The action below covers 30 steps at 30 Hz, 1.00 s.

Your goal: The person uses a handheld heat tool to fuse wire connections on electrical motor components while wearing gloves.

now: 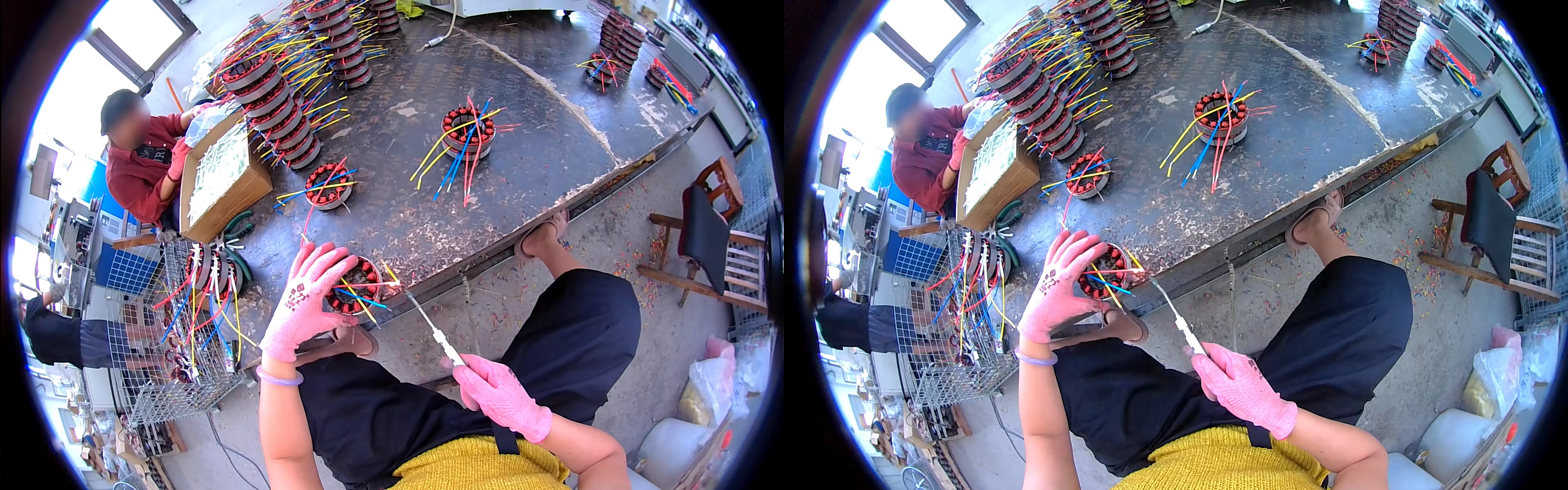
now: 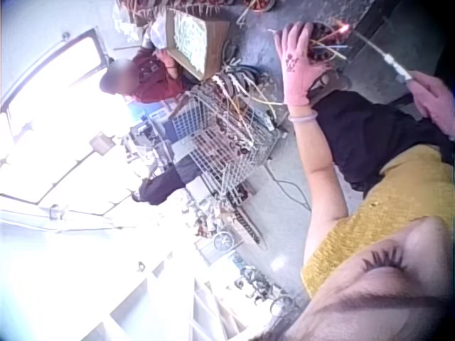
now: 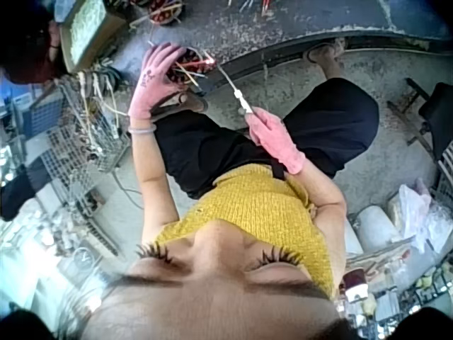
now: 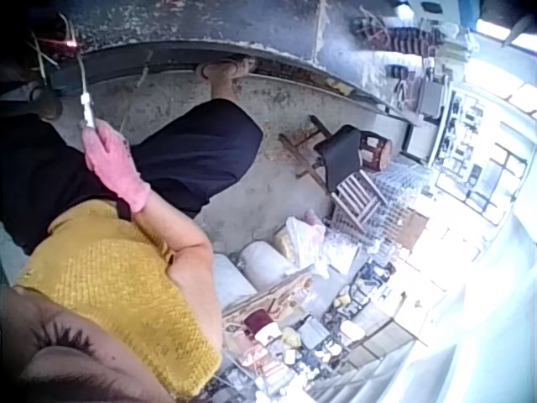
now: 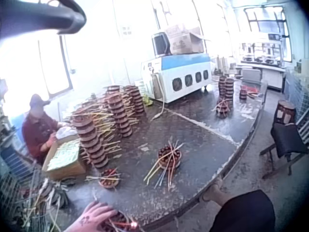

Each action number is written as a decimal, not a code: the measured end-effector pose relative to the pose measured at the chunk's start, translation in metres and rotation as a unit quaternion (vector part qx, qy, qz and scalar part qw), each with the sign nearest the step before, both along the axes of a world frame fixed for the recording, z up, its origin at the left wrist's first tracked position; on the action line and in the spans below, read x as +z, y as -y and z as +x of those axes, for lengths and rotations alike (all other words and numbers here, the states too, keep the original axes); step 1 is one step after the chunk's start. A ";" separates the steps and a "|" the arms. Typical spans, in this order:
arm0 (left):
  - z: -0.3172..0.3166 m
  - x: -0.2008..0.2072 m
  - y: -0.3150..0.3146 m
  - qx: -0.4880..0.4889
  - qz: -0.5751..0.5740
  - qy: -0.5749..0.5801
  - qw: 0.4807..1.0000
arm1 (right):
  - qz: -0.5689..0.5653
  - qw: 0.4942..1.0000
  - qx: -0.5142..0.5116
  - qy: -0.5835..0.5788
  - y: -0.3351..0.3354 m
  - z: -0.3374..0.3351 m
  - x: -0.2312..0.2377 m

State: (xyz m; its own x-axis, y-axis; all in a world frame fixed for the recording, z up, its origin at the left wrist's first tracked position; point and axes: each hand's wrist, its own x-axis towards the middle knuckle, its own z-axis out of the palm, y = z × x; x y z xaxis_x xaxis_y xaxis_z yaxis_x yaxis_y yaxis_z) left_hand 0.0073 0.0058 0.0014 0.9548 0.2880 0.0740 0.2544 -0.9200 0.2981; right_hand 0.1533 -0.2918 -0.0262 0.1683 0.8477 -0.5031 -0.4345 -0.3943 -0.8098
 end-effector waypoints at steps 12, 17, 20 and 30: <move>-0.001 0.001 0.001 -0.001 0.000 0.005 1.000 | -0.024 1.000 0.016 0.004 -0.004 0.005 0.018; 0.000 0.001 0.000 -0.002 0.001 0.007 1.000 | -0.036 0.999 0.018 0.005 -0.004 0.005 0.019; 0.000 0.000 0.000 -0.003 0.001 0.007 1.000 | -0.018 1.000 0.010 -0.001 -0.003 0.004 0.015; 0.001 0.002 0.001 -0.002 -0.003 0.015 1.000 | -0.010 1.000 -0.001 -0.012 -0.002 0.001 0.008</move>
State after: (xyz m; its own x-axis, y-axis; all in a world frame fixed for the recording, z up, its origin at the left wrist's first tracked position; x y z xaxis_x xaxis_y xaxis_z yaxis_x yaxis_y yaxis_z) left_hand 0.0080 0.0045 0.0032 0.9535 0.2840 0.1005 0.2410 -0.9192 0.3114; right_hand 0.1548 -0.2897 -0.0180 0.1580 0.8369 -0.5241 -0.4537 -0.4099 -0.7913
